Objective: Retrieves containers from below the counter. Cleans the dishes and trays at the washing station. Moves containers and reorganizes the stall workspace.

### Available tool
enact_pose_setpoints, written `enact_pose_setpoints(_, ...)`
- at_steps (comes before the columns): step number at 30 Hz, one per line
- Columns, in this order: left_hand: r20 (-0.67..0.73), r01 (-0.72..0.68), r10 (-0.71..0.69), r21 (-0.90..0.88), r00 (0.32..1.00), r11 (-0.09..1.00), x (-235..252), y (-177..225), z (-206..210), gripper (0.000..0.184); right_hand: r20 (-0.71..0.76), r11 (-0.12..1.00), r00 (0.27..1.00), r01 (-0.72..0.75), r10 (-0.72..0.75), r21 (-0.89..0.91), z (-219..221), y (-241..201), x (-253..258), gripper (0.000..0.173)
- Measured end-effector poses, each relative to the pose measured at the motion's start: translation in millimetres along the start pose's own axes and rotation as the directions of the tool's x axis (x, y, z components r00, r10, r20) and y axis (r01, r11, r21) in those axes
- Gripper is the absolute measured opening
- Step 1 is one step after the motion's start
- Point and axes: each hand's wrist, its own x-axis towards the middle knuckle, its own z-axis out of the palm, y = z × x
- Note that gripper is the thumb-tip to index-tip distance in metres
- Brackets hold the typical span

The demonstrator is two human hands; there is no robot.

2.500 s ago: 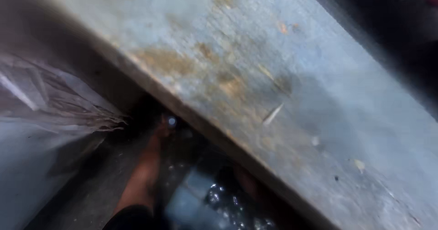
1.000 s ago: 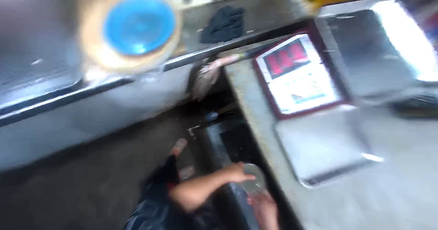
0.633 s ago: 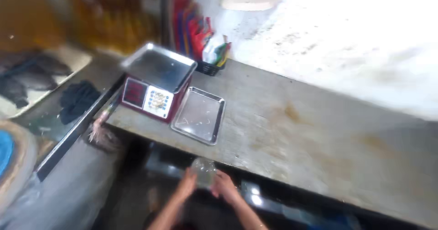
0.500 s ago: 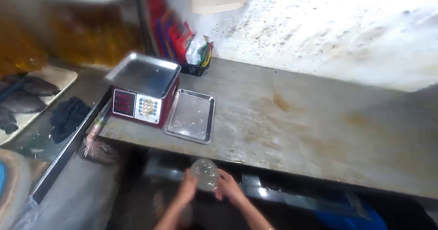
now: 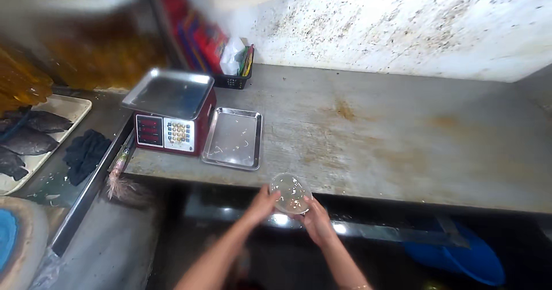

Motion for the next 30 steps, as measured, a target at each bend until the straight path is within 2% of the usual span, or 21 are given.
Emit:
enact_pose_setpoints(2, 0.013, -0.065, 0.063, 0.256, 0.998, 0.964, 10, 15, -11, 0.056, -0.062, 0.998, 0.998, 0.034, -0.03, 0.057, -4, -4, 4, 0.038)
enact_pose_setpoints(3, -0.023, -0.102, 0.122, 0.415, 0.992, 0.904, 17, 20, -20, 0.056, -0.089, 0.996, 0.995, 0.043, -0.036, 0.076, -8, -5, 4, 0.037)
enact_pose_setpoints(5, -0.105, -0.09, 0.247, 0.739, 0.963, 0.667, 33, 23, -43, 0.055, -0.138, 0.993, 0.989, 0.063, -0.05, 0.098, -17, -9, 5, 0.035)
enact_pose_setpoints(7, -0.103, -0.045, 0.325, 0.906, 0.94, 0.42, 52, 17, -70, 0.044, -0.173, 0.989, 0.982, 0.09, -0.07, 0.115, -28, -11, 3, 0.035)
enact_pose_setpoints(9, -0.023, -0.065, 0.338, 0.967, 0.941, 0.246, 65, 7, -93, 0.034, -0.224, 0.985, 0.971, 0.113, -0.083, 0.128, -39, -13, -4, 0.036)
enact_pose_setpoints(11, 0.098, -0.142, 0.358, 0.985, 0.929, 0.1, 74, -2, -108, 0.032, -0.275, 0.98, 0.957, 0.134, -0.09, 0.149, -50, -13, -17, 0.036)
enact_pose_setpoints(15, 0.378, -0.35, 0.392, 0.926, 0.838, -0.145, 96, 3, -115, 0.028, -0.408, 0.955, 0.909, 0.194, -0.088, 0.225, -90, -14, -54, 0.038)
enact_pose_setpoints(17, 0.476, -0.428, 0.434, 0.879, 0.765, -0.208, 111, 16, -111, 0.025, -0.476, 0.933, 0.874, 0.243, -0.092, 0.265, -112, -10, -76, 0.037)
enact_pose_setpoints(19, 0.506, -0.453, 0.466, 0.861, 0.726, -0.23, 127, 42, -93, 0.024, -0.562, 0.902, 0.822, 0.305, -0.087, 0.307, -133, -2, -99, 0.036)
enact_pose_setpoints(22, 0.498, -0.433, 0.539, 0.865, 0.679, -0.255, 147, 95, -35, 0.022, -0.696, 0.855, 0.716, 0.387, -0.042, 0.346, -170, 11, -135, 0.035)
enact_pose_setpoints(25, 0.501, -0.426, 0.567, 0.863, 0.654, -0.272, 165, 135, 40, 0.026, -0.809, 0.83, 0.588, 0.443, 0.016, 0.339, -212, 24, -172, 0.035)
enact_pose_setpoints(27, 0.553, -0.457, 0.558, 0.831, 0.619, -0.318, 175, 147, 97, 0.027, -0.864, 0.822, 0.503, 0.477, 0.036, 0.312, -242, 33, -197, 0.036)
enact_pose_setpoints(30, 0.612, -0.477, 0.46, 0.791, 0.644, -0.383, 182, 153, 187, 0.031, -0.914, 0.806, 0.399, 0.516, 0.075, 0.291, -293, 50, -229, 0.037)
